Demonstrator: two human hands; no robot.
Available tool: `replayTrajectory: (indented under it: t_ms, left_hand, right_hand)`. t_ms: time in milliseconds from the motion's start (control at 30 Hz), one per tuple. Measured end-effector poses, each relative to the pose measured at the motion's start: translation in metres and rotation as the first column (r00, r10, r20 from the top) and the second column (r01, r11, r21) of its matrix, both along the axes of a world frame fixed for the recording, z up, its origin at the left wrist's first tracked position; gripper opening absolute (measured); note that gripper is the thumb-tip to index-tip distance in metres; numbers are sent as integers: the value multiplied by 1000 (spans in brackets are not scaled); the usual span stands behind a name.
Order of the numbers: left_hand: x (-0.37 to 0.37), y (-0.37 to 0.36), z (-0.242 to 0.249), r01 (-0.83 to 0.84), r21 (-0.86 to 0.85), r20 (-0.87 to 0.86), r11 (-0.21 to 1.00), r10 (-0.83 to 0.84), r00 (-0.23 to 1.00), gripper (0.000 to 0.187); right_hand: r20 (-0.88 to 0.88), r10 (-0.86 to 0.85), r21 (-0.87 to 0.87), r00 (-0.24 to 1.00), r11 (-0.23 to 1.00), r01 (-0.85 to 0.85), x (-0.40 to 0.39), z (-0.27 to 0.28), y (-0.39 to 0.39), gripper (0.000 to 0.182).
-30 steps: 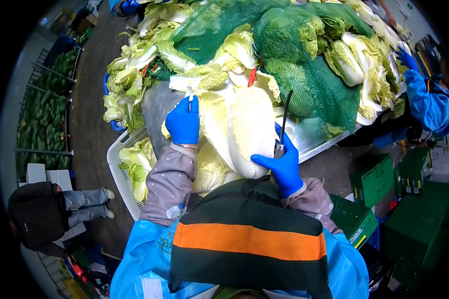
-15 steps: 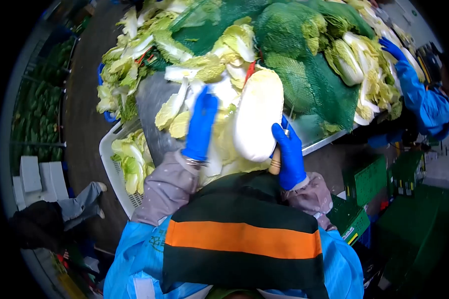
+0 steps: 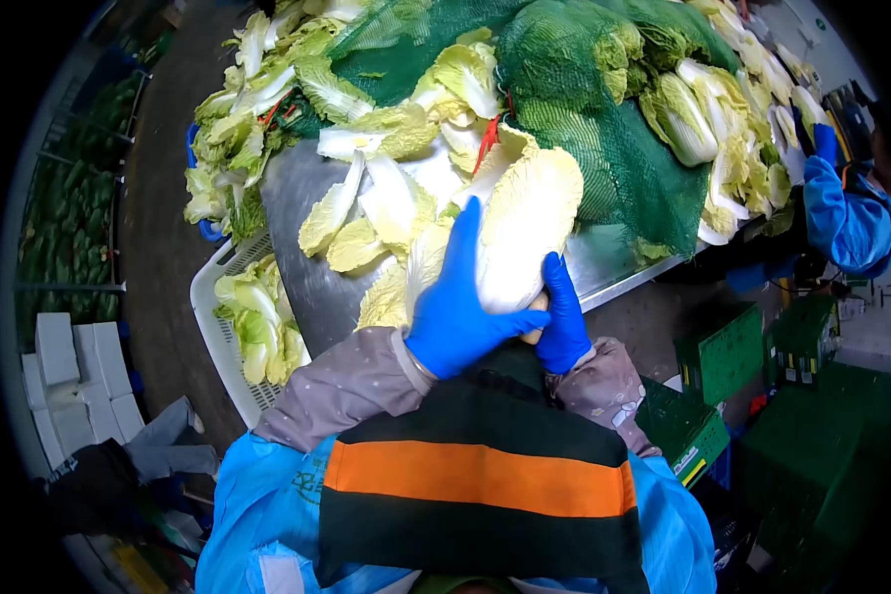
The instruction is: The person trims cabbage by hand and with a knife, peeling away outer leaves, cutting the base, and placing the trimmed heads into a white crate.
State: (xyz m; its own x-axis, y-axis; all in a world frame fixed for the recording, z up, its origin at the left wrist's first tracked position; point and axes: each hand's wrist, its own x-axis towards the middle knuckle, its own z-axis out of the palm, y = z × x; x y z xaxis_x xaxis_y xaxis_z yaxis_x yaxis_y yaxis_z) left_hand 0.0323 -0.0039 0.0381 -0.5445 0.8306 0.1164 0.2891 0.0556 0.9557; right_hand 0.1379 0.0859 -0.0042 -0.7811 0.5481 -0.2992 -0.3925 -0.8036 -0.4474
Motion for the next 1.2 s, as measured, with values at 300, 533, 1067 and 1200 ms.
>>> replayTrajectory:
  t_ms: [300, 533, 1067, 1200]
  left_hand:
    - [-7, -4, -4, -71, -96, -130, 993, 59, 990, 73]
    - [-77, 23, -10, -310, 170, -26, 935, 319, 948, 36]
    - [-19, 7, 8, 15, 204, 968, 979, -204, 145, 52]
    - [-14, 18, -24, 150, 29, 65, 988, -151, 986, 37]
  right_hand:
    - [175, -68, 206, 982, 978, 31, 5, -10, -3, 58]
    - [100, 23, 94, 995, 995, -33, 12, -4, -6, 59]
    - [187, -71, 168, 980, 985, 39, 20, 20, -1, 51]
    - [-31, 34, -144, 999, 989, -38, 29, -22, 6, 56]
